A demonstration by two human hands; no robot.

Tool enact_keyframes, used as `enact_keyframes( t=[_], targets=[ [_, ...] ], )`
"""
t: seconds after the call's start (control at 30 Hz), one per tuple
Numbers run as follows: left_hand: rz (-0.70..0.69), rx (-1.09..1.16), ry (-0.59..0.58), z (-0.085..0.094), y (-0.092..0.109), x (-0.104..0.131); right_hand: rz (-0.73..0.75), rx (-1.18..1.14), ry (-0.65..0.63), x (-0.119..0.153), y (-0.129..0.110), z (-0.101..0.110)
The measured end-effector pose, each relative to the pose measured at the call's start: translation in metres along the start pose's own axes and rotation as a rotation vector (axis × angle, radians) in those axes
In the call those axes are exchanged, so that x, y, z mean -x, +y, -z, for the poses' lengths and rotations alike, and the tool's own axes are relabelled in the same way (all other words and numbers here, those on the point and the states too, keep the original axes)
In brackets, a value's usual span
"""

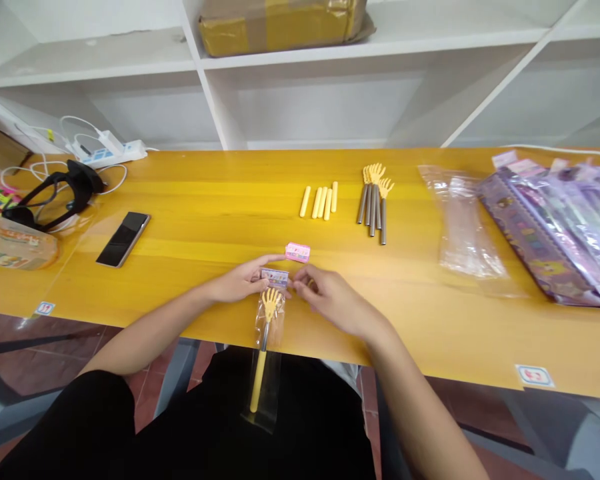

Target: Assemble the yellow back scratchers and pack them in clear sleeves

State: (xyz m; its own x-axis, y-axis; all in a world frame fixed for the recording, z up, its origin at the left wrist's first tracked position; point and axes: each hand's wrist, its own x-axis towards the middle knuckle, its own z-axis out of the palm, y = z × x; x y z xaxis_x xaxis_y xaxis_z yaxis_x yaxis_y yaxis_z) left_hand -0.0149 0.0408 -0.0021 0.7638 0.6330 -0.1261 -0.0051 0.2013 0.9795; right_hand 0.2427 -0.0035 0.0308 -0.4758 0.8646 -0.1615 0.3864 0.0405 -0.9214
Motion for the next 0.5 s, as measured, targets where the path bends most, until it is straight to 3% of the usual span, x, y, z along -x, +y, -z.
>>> enact_keyframes(
  t=[0.17, 0.27, 0.37, 0.43, 0.5],
  targets=[
    [-0.040, 0.066, -0.036, -0.012, -0.002, 0.005, -0.309, -0.402, -0.065, 0.064, -0.001, -0.062],
    [-0.028, 0.135, -0.087, -0.020, -0.003, 0.008, -0.336, -0.627, -0.097, 0.087, 0.002, -0.111],
    [0.015, 0.207, -0.084, -0.022, -0.003, 0.007, -0.325, -0.701, -0.080, 0.092, 0.005, -0.148],
    [0.056, 0.268, -0.033, -0.020, -0.004, 0.005, -0.303, -0.686, -0.043, 0.090, 0.006, -0.155],
    [0.094, 0.332, 0.014, -0.016, -0.003, 0.002, -0.270, -0.612, 0.023, 0.089, 0.007, -0.139]
  ],
)
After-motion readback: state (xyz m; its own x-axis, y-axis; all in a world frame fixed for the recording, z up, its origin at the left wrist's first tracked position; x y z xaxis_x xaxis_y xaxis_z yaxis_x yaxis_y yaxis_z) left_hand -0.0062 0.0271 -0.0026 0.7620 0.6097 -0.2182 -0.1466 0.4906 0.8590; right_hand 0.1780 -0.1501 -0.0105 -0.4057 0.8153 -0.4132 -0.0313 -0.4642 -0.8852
